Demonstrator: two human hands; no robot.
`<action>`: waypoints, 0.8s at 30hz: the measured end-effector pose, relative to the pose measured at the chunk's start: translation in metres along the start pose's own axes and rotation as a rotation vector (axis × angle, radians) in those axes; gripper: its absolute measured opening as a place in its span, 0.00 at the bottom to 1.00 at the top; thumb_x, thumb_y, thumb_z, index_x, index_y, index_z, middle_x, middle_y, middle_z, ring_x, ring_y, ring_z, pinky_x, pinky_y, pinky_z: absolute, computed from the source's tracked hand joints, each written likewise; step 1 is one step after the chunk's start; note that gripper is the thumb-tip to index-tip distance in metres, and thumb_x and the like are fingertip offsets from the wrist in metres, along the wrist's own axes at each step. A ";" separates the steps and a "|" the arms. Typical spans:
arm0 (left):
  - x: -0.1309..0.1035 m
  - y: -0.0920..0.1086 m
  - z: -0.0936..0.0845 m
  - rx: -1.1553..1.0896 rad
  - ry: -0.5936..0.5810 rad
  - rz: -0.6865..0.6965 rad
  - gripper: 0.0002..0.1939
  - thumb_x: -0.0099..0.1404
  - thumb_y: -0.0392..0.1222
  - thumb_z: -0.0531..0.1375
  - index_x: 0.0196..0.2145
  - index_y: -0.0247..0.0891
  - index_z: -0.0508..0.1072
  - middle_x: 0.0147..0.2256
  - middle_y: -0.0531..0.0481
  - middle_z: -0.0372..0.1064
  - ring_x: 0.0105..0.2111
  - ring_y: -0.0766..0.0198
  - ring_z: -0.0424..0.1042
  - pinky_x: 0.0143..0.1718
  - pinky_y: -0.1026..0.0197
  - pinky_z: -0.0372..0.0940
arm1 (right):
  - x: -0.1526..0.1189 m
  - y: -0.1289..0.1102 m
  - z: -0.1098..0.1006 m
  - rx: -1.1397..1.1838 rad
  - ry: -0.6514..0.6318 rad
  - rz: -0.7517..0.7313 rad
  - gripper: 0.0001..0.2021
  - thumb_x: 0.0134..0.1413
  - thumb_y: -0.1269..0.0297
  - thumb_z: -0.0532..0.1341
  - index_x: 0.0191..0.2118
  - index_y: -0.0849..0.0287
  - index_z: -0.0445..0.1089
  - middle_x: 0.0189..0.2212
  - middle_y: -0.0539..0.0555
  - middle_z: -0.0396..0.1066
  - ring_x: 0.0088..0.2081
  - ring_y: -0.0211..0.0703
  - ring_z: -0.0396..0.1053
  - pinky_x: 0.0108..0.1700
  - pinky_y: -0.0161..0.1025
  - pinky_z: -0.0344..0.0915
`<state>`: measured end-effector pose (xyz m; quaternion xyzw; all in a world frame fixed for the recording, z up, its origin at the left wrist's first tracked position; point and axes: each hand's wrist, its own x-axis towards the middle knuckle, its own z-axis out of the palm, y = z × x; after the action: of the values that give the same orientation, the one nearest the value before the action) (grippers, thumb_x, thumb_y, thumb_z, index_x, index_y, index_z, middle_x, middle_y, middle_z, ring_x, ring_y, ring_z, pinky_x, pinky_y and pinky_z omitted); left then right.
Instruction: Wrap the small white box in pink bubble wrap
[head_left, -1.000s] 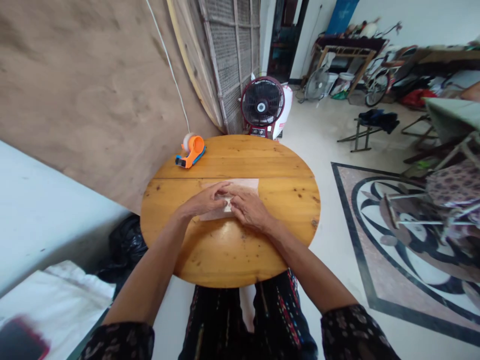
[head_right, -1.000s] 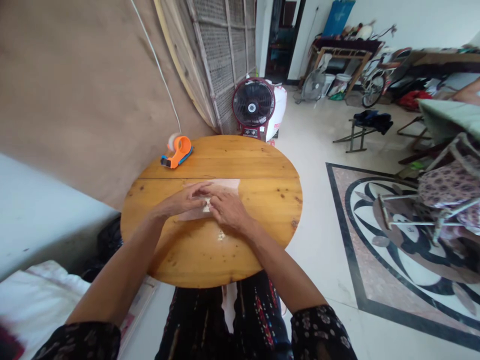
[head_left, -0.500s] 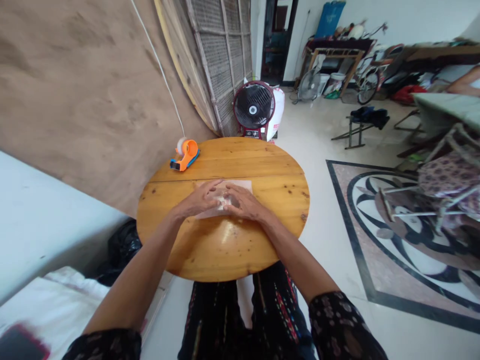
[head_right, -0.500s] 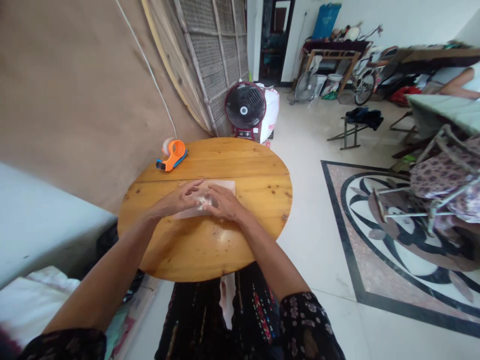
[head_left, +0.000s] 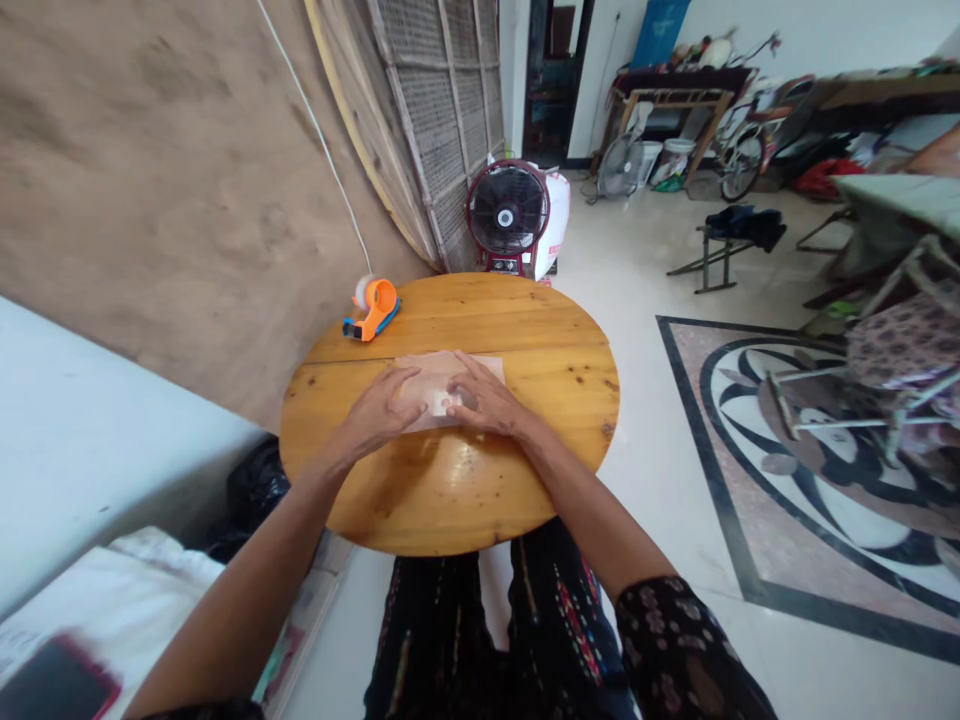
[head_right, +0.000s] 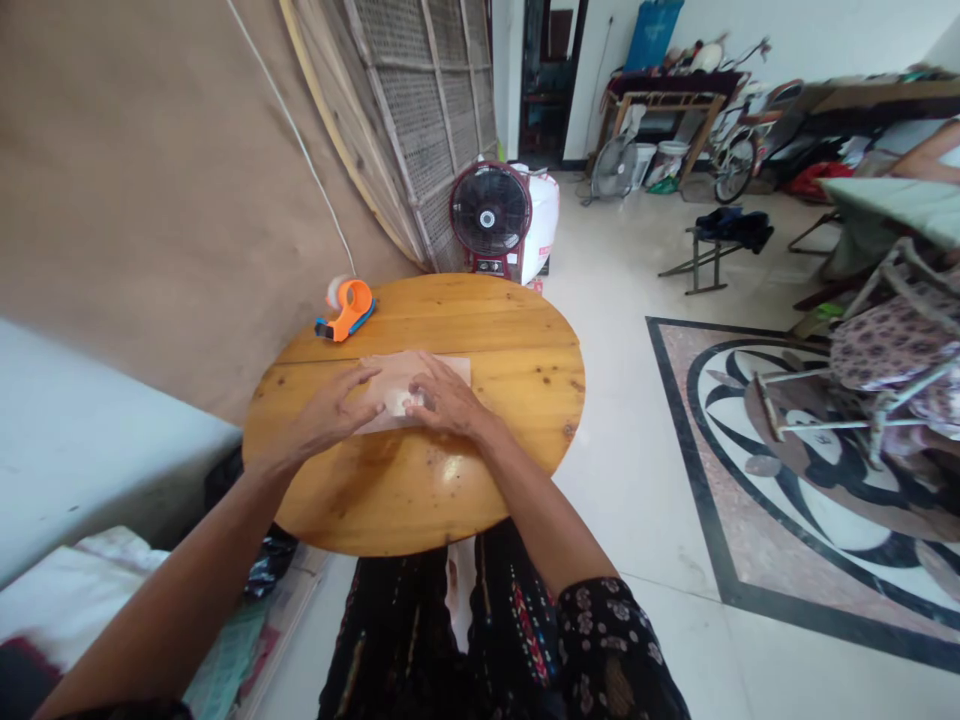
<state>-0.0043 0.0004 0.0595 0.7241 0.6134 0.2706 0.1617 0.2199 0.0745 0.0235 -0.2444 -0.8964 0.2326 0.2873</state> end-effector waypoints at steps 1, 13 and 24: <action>-0.005 0.000 0.000 0.041 0.033 -0.028 0.30 0.59 0.50 0.60 0.57 0.37 0.65 0.56 0.39 0.64 0.58 0.49 0.62 0.61 0.46 0.56 | 0.000 0.001 0.001 0.002 -0.007 0.018 0.18 0.59 0.52 0.59 0.48 0.59 0.68 0.69 0.66 0.42 0.70 0.55 0.42 0.65 0.54 0.50; -0.035 -0.016 -0.002 -0.408 -0.030 -0.501 0.32 0.53 0.65 0.63 0.45 0.35 0.72 0.41 0.44 0.73 0.40 0.56 0.71 0.36 0.60 0.68 | 0.001 0.005 0.005 0.019 -0.013 0.039 0.17 0.58 0.54 0.60 0.48 0.59 0.69 0.69 0.66 0.45 0.69 0.56 0.44 0.65 0.56 0.50; 0.002 -0.006 0.001 -0.715 -0.097 -0.765 0.20 0.49 0.49 0.69 0.36 0.34 0.74 0.37 0.45 0.74 0.34 0.59 0.73 0.29 0.59 0.70 | 0.001 0.005 0.005 0.016 -0.013 0.028 0.18 0.58 0.54 0.60 0.48 0.61 0.69 0.69 0.69 0.40 0.70 0.58 0.42 0.64 0.55 0.51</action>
<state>-0.0082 0.0033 0.0556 0.3599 0.6951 0.3507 0.5141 0.2179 0.0775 0.0176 -0.2534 -0.8928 0.2451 0.2803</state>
